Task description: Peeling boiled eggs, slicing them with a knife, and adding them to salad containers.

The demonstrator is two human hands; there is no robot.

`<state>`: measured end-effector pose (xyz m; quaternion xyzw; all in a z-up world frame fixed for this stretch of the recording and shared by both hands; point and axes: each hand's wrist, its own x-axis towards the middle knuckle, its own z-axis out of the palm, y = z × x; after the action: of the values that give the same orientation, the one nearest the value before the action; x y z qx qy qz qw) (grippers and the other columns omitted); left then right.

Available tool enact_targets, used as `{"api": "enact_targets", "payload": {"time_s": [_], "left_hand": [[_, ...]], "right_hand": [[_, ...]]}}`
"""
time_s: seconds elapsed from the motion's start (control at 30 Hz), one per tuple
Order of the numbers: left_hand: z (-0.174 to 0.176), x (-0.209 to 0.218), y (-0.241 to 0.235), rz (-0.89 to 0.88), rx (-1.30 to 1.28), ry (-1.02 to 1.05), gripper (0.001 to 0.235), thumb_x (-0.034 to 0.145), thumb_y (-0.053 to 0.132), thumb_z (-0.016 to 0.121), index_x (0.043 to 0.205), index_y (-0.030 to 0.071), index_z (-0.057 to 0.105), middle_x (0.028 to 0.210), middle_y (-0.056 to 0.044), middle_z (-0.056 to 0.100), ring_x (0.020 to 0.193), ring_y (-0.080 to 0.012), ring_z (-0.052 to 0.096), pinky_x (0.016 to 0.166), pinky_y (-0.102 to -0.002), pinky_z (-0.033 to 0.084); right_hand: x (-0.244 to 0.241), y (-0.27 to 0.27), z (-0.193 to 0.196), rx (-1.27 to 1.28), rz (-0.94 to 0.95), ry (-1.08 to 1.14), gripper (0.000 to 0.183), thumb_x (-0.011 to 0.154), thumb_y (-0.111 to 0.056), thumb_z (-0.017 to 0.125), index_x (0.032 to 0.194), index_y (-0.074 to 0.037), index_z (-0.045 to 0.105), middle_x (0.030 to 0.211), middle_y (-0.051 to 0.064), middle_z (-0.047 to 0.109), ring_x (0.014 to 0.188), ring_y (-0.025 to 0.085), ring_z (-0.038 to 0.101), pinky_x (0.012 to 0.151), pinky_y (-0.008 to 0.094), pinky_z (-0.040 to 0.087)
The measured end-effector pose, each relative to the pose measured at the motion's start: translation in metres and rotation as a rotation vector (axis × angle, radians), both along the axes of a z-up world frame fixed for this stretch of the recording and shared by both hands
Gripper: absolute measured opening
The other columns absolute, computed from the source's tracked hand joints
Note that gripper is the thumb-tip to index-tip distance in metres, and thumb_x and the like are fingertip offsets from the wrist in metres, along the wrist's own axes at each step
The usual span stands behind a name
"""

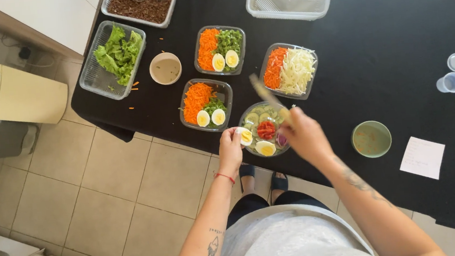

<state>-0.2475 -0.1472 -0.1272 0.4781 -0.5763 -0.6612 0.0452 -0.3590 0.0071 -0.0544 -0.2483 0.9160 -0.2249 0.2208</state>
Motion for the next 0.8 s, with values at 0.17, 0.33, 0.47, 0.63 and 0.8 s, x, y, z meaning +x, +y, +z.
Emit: {"api": "enact_targets", "payload": {"time_s": [0.17, 0.33, 0.47, 0.63, 0.8], "left_hand": [[-0.008, 0.001, 0.003, -0.177, -0.260, -0.113, 0.021, 0.090, 0.028, 0.053, 0.106, 0.015, 0.061, 0.101, -0.003, 0.059, 0.099, -0.0200, 0.062, 0.078, -0.032, 0.054], [-0.003, -0.001, 0.008, -0.311, -0.442, -0.179, 0.016, 0.088, 0.028, 0.056, 0.101, 0.020, 0.060, 0.098, 0.002, 0.052, 0.101, -0.0194, 0.060, 0.087, -0.032, 0.049], [0.005, -0.001, 0.009, -0.329, -0.521, -0.153, 0.012, 0.087, 0.020, 0.057, 0.097, 0.016, 0.060, 0.095, -0.001, 0.053, 0.096, -0.0246, 0.062, 0.085, -0.036, 0.051], [-0.002, 0.000, 0.003, -0.312, -0.606, -0.142, 0.017, 0.080, 0.016, 0.066, 0.096, 0.017, 0.059, 0.092, 0.000, 0.053, 0.088, -0.0225, 0.063, 0.081, -0.035, 0.052], [-0.003, 0.003, -0.007, -0.343, -0.527, -0.143, 0.018, 0.079, 0.016, 0.067, 0.095, 0.020, 0.062, 0.088, 0.002, 0.056, 0.081, -0.0190, 0.065, 0.078, -0.032, 0.051]], "right_hand": [[-0.012, 0.034, 0.018, -0.081, -0.198, 0.054, 0.020, 0.079, -0.020, 0.068, 0.092, -0.015, 0.053, 0.080, 0.013, 0.067, 0.082, 0.036, 0.065, 0.072, 0.045, 0.050], [-0.008, 0.054, 0.022, -0.131, -0.294, 0.056, 0.024, 0.079, -0.018, 0.073, 0.087, -0.013, 0.050, 0.082, 0.005, 0.069, 0.079, 0.027, 0.067, 0.071, 0.037, 0.052], [-0.002, 0.061, 0.019, -0.141, -0.323, 0.019, 0.026, 0.078, -0.020, 0.073, 0.087, -0.013, 0.050, 0.082, 0.004, 0.068, 0.078, 0.024, 0.067, 0.070, 0.035, 0.053], [0.003, 0.062, 0.024, -0.138, -0.319, -0.024, 0.022, 0.080, -0.017, 0.071, 0.088, -0.011, 0.052, 0.083, 0.008, 0.069, 0.079, 0.027, 0.068, 0.071, 0.037, 0.053], [0.006, 0.062, 0.028, -0.151, -0.332, -0.025, 0.023, 0.079, -0.014, 0.072, 0.087, -0.009, 0.051, 0.083, 0.008, 0.069, 0.081, 0.028, 0.068, 0.072, 0.036, 0.053]]}}
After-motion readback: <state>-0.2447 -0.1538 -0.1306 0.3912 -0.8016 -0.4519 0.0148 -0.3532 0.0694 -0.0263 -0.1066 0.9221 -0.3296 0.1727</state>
